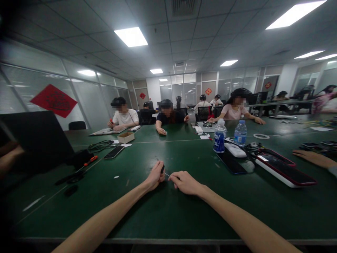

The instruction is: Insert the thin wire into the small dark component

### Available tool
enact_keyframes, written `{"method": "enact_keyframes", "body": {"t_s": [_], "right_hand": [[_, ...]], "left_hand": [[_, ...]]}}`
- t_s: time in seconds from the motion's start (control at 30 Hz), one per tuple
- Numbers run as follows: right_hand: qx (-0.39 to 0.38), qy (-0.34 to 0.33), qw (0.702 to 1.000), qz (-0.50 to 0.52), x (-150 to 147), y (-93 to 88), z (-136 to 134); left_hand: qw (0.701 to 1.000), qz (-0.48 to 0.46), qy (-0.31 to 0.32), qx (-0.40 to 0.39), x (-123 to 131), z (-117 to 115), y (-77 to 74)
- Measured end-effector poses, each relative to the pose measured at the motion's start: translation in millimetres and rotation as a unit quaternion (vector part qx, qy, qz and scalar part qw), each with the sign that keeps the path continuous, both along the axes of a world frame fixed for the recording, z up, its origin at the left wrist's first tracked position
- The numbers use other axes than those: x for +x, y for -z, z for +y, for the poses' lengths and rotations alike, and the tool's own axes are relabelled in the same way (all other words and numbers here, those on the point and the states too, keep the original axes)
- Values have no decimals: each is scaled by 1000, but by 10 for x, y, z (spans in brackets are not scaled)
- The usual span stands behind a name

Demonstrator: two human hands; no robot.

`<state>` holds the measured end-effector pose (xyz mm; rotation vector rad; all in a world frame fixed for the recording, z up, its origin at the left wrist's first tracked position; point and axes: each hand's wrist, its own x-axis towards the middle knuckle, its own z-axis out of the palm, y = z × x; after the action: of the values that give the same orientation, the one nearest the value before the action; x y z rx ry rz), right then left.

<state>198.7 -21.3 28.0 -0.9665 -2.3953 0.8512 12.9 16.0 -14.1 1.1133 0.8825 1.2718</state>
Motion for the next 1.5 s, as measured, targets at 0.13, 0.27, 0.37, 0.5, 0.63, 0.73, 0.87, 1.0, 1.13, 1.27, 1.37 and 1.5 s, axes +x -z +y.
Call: {"method": "enact_keyframes", "body": {"t_s": [0.13, 0.27, 0.37, 0.5, 0.63, 0.73, 0.87, 1.0, 1.13, 1.27, 1.37, 1.5], "right_hand": [[-170, 11, 985, 27, -4, 51, 15], [-180, 15, 983, 18, -4, 27, -5], [-66, 28, 997, -4, -29, -50, -57], [60, 48, 997, -19, -99, -85, -136], [33, 88, 996, 4, -204, 64, -122], [-43, 133, 988, 62, -256, 144, 47], [-141, 256, 942, 168, -142, 77, 396], [-192, 227, 944, 145, 125, 59, 489], [-214, 82, 970, 84, 231, 71, 315], [-219, 16, 974, 58, 157, 7, 161], [-234, 3, 971, 56, 109, -31, 106], [-238, -1, 970, 55, 108, -55, 80]], "left_hand": [[1000, 19, -14, 12, 2, -23, -14], [998, 55, -26, 26, 20, -63, -41], [995, 83, -54, 33, 50, -105, -87], [980, 123, -148, 47, 75, -141, -161], [961, 174, -207, 46, 83, -132, -179], [950, 215, -219, 61, 128, -116, -128], [956, 215, -187, 72, 209, -90, -17], [987, 107, -117, 5, 202, -48, 41], [998, 9, -58, -9, 144, -40, 29], [999, -37, -18, -16, 117, -63, 4], [998, -55, -5, -13, 118, -73, -2], [998, -57, -10, -12, 123, -79, -5]]}}
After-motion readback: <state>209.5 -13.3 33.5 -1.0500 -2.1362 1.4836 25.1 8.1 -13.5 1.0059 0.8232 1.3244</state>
